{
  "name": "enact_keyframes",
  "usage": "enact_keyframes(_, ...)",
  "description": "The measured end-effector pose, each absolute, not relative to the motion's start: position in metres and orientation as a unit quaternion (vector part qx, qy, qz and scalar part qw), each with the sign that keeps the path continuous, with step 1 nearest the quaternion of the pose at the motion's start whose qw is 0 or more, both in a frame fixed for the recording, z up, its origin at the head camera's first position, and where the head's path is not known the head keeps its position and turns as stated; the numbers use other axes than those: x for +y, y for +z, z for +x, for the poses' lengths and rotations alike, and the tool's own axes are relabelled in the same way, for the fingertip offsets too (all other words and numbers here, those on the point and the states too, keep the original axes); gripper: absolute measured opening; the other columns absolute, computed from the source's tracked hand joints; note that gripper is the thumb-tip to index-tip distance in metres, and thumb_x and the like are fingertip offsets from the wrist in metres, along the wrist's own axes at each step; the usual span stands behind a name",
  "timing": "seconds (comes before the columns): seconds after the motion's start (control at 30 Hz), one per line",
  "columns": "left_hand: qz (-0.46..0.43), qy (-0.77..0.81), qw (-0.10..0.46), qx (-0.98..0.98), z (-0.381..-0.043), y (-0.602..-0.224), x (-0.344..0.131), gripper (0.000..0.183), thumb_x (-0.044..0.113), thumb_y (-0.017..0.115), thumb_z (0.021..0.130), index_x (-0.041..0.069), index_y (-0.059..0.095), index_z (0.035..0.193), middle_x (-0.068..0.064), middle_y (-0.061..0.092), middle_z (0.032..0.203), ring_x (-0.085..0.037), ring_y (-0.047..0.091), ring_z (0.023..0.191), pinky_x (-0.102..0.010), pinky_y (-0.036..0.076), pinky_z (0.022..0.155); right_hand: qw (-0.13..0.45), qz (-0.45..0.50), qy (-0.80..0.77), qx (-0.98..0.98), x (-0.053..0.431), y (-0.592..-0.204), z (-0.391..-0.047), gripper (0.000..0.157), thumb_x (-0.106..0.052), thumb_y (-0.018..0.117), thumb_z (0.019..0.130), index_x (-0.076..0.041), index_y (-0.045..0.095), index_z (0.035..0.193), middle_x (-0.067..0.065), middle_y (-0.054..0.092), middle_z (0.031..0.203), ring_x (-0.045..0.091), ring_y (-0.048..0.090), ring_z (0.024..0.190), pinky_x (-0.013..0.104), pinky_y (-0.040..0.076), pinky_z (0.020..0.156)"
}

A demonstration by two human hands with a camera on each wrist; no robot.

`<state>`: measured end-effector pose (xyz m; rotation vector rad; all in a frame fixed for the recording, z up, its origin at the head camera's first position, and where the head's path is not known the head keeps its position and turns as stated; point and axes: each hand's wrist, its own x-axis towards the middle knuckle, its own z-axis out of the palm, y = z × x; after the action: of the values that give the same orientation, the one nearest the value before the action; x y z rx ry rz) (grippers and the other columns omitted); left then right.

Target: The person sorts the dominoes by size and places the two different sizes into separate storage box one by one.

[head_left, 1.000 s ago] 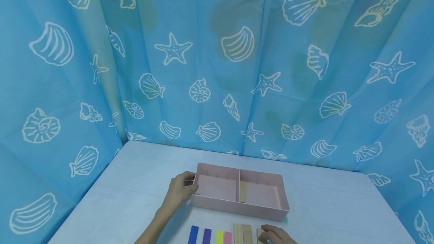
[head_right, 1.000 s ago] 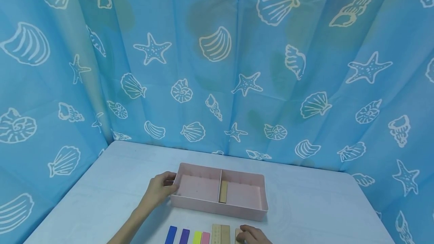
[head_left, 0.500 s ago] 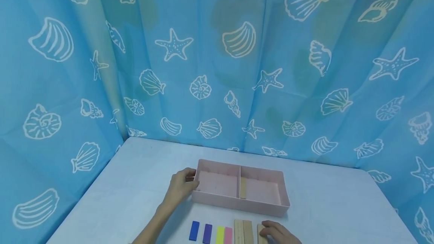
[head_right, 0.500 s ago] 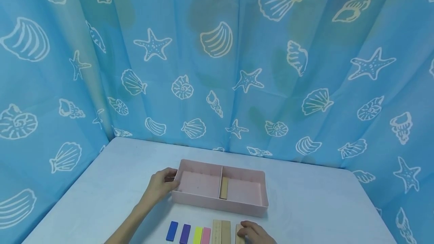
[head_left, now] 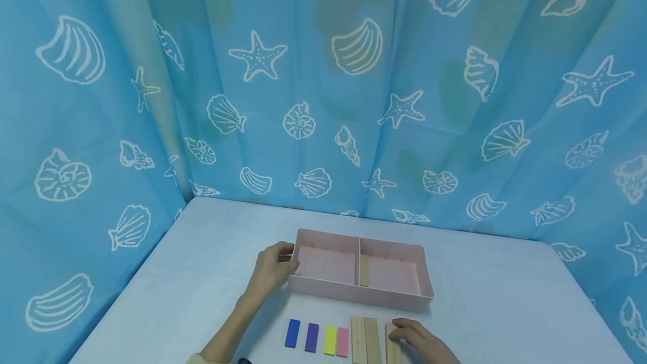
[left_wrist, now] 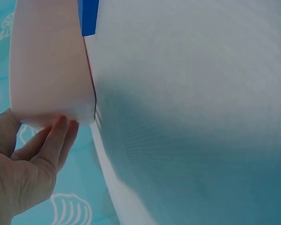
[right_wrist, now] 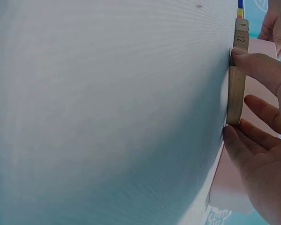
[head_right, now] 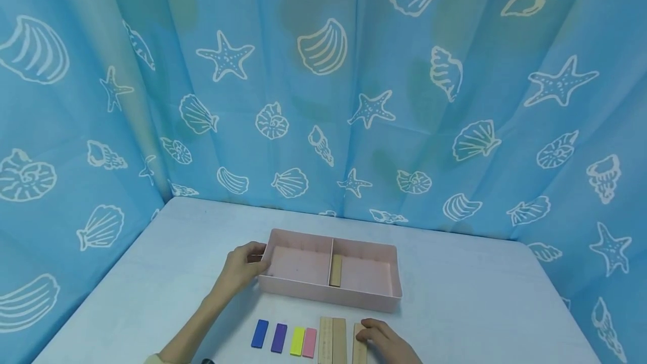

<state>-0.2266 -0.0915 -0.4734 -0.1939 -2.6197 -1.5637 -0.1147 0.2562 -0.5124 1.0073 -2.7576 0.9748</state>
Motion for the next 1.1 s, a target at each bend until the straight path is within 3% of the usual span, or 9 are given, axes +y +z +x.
enact_keyframes(0.23, -0.068, -0.511, 0.045, -0.856, -0.229, -0.474, -0.091, 0.036, 0.005, 0.067, 0.089, -0.008, 0.061, 0.123, -0.024, 0.066, 0.118, -0.04, 0.064, 0.11, -0.05, 0.054, 0.09, 0.045, 0.332, 0.311, -0.889, 0.258, -0.513, -0.116, 0.044, -0.028, 0.08, 0.081, -0.012, 0.062, 0.118, 0.012, 0.057, 0.124, 0.018, 0.06, 0.112, 0.03, 0.056, 0.082)
enact_keyframes(0.6, -0.059, -0.511, 0.04, -0.857, -0.228, -0.475, -0.091, 0.037, 0.006, 0.068, 0.09, -0.007, 0.061, 0.123, -0.024, 0.065, 0.118, -0.041, 0.063, 0.11, -0.05, 0.054, 0.09, -0.033, 0.301, 0.328, -0.895, 0.26, -0.506, -0.116, 0.037, -0.029, 0.073, 0.088, -0.011, 0.063, 0.118, 0.015, 0.055, 0.127, 0.018, 0.058, 0.115, 0.033, 0.054, 0.087)
enact_keyframes(0.83, -0.06, -0.512, 0.042, -0.856, -0.227, -0.474, -0.091, 0.037, 0.005, 0.068, 0.089, -0.008, 0.061, 0.123, -0.024, 0.065, 0.118, -0.041, 0.063, 0.11, -0.05, 0.054, 0.09, 0.0, 0.314, 0.367, -0.875, 0.265, -0.5, -0.112, 0.041, -0.019, 0.077, 0.084, -0.011, 0.062, 0.122, 0.015, 0.056, 0.129, 0.013, 0.056, 0.117, 0.033, 0.056, 0.084)
enact_keyframes(1.1, -0.057, -0.509, 0.04, -0.858, -0.227, -0.474, -0.091, 0.036, 0.005, 0.068, 0.089, -0.007, 0.061, 0.123, -0.024, 0.066, 0.117, -0.04, 0.063, 0.109, -0.049, 0.054, 0.09, -0.013, 0.284, 0.377, -0.882, 0.271, -0.48, -0.107, 0.048, -0.024, 0.08, 0.083, -0.018, 0.06, 0.126, 0.017, 0.053, 0.135, 0.013, 0.054, 0.122, 0.042, 0.057, 0.086)
